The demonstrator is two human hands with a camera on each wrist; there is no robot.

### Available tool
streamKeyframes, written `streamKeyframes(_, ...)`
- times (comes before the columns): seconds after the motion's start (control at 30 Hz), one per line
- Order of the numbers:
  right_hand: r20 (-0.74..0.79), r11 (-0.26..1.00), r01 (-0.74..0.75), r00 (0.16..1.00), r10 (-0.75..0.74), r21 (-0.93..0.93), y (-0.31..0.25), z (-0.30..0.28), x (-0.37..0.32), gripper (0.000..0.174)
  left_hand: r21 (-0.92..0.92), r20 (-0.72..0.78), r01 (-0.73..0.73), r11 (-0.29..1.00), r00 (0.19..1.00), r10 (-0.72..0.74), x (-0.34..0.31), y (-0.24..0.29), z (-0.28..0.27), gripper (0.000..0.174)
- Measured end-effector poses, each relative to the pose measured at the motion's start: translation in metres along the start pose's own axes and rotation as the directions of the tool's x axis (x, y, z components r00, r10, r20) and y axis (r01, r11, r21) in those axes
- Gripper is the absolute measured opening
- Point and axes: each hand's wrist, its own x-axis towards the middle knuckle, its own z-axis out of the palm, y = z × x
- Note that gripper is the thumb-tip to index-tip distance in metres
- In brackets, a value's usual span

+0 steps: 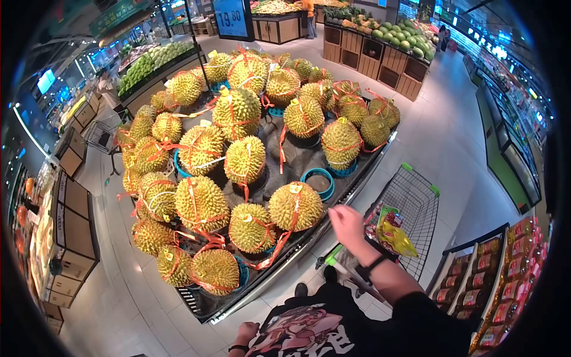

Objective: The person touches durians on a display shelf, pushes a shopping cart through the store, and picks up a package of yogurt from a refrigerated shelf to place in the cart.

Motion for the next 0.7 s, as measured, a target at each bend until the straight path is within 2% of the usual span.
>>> streamKeyframes(0.03,0.001,0.996,-0.010,1.000,0.010,-0.092,0.016,-0.016,-0.017,0.033,-0.001,-0.008,-0.004,1.000,1.000,0.004,0.012,-0.001,-0.001,0.041)
streamKeyframes(0.1,0.038,0.973,-0.122,0.991,0.132,-0.195,0.041,-0.054,-0.055,0.046,0.053,-0.020,-0.066,0.996,0.998,0.067,0.031,0.002,-0.006,0.042)
streamKeyframes(0.13,0.027,0.956,-0.159,0.985,0.170,-0.246,0.048,-0.073,-0.075,0.048,-0.006,0.061,0.066,0.998,0.996,-0.065,0.039,0.016,-0.017,0.046)
streamKeyframes(0.17,0.011,0.935,-0.200,0.977,0.212,-0.295,0.056,-0.089,-0.096,0.050,0.002,0.062,0.057,0.998,0.996,-0.057,0.046,0.025,-0.021,0.046)
streamKeyframes(0.23,-0.043,0.884,-0.256,0.964,0.261,-0.390,0.080,-0.117,-0.139,0.053,0.111,0.086,-0.060,0.992,0.995,0.050,0.066,0.039,-0.026,0.052)
streamKeyframes(0.27,-0.078,0.838,-0.325,0.943,0.324,-0.438,0.094,-0.129,-0.164,0.051,0.074,0.139,0.017,0.997,0.990,-0.028,0.068,0.056,-0.036,0.057)
streamKeyframes(0.37,-0.199,0.599,-0.523,0.829,0.523,-0.606,0.109,-0.156,-0.224,0.042,0.111,0.220,0.053,0.992,0.973,-0.076,0.080,0.105,-0.054,0.056)
streamKeyframes(0.43,-0.216,0.511,-0.502,0.827,0.518,-0.697,0.122,-0.171,-0.257,0.037,0.210,0.250,-0.068,0.975,0.968,0.014,0.097,0.122,-0.054,0.056)
streamKeyframes(0.5,-0.198,0.516,-0.384,0.904,0.378,-0.766,0.138,-0.186,-0.288,0.033,0.102,0.241,-0.204,0.974,0.955,0.175,0.120,0.134,-0.050,0.052)
streamKeyframes(0.53,-0.113,0.496,-0.407,0.847,0.519,-0.767,0.148,-0.192,-0.304,0.024,0.071,0.192,-0.307,0.949,0.938,0.289,0.125,0.144,-0.048,0.044)
streamKeyframes(0.57,-0.148,0.575,-0.409,0.883,0.445,-0.708,0.143,-0.196,-0.317,0.023,0.102,0.237,-0.356,0.929,0.915,0.325,0.129,0.159,-0.048,0.044)
streamKeyframes(0.63,-0.184,0.555,-0.415,0.887,0.424,-0.721,0.150,-0.195,-0.339,0.029,0.001,0.089,-0.427,0.904,0.901,0.425,0.125,0.200,-0.054,0.035)
streamKeyframes(0.7,-0.144,0.480,-0.470,0.809,0.571,-0.741,0.170,-0.193,-0.355,0.033,-0.017,0.079,-0.531,0.847,0.844,0.531,0.114,0.268,-0.070,0.033)
